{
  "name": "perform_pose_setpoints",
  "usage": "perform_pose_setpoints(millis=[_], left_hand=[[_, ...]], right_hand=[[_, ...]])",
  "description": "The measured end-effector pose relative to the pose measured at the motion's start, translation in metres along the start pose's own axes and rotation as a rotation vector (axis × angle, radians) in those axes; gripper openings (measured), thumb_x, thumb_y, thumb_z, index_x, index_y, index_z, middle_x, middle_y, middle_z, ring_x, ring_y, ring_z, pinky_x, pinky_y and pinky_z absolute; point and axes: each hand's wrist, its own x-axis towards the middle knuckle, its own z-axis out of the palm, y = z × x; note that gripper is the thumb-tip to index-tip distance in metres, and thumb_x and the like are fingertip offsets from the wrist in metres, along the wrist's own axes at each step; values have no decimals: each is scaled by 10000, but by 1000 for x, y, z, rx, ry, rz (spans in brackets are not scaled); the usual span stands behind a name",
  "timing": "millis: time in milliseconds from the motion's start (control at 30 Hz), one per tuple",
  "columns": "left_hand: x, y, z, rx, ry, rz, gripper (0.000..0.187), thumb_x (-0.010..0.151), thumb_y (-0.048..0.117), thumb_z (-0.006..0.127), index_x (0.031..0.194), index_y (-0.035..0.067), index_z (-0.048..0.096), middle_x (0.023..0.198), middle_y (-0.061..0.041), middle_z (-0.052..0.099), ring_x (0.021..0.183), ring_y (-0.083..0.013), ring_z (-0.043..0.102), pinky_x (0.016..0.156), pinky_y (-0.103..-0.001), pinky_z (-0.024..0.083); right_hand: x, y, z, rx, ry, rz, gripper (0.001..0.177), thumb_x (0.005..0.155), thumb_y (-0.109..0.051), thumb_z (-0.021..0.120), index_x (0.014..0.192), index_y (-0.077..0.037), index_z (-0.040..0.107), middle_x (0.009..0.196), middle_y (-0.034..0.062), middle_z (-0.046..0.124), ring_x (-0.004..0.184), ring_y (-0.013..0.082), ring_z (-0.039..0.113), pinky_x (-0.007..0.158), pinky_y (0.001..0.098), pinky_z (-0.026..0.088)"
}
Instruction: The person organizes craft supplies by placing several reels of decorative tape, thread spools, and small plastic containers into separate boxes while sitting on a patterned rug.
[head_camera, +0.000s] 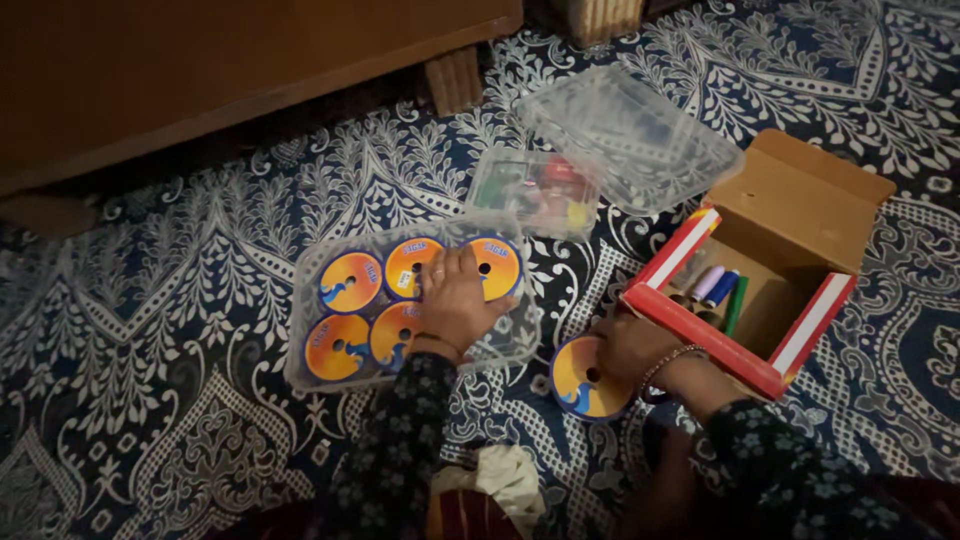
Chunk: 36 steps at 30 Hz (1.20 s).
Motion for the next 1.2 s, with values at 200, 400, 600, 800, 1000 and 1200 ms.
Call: perform_pose_setpoints(millis=[200, 400, 600, 800, 1000, 1200], left_hand=[[25, 4, -8, 3, -207, -146, 1076, 655, 516, 833, 1517, 69, 370, 1414, -220, 512, 1358, -432, 417, 1129, -585, 268], [18, -25, -30, -283, -111, -169, 1022, 694, 468, 907, 1474, 46, 400, 1364, -273, 553, 1295, -443, 509, 1097, -512, 383], [-10, -17, -92, -1258, -204, -176, 1012, 760, 184, 854, 1577, 77, 267, 1408, -182, 567, 1314, -284, 564, 1101, -418, 464], [-42, 38, -150, -1185, -76, 39, 1145, 750, 181, 898, 1624, 82, 164, 1558, -217, 397, 1469, -287, 407, 1204, -426, 358], [-69, 68, -159, -1301, -172, 77, 1171, 786, 199, 861, 1658, 32, 97, 1669, -225, 302, 1547, -294, 323, 1235, -412, 325], [-63, 68, -143, -1191, -171, 59, 1167, 825, 207, 843, 1659, 22, 48, 1616, -188, 348, 1494, -263, 365, 1195, -388, 346]], right_hand=[[-5, -15, -35, -89, -118, 94, 367, 893, -443, 628, 1065, -144, 756, 1037, 149, 753, 990, 333, 733, 884, 459, 572], [-24, -36, -75, 65, 157, 37, 376, 847, -405, 686, 1069, -106, 741, 962, 164, 760, 922, 337, 736, 834, 449, 574], [-29, -49, -86, 878, 162, -127, 597, 909, -282, 680, 1443, -68, 519, 1133, 119, 750, 1058, 210, 720, 894, 351, 573], [-58, -69, -112, 1638, 18, -117, 627, 937, -275, 580, 1528, -131, 428, 1328, 37, 663, 1163, 203, 662, 904, 411, 580], [-87, -72, -124, 1619, 57, -209, 715, 896, -36, 658, 1577, -121, 455, 1312, 191, 627, 1122, 228, 664, 931, 376, 562], [-83, -78, -128, 1485, 184, -380, 735, 828, 123, 629, 1507, -93, 451, 1507, 76, 556, 1216, 205, 618, 980, 368, 548]])
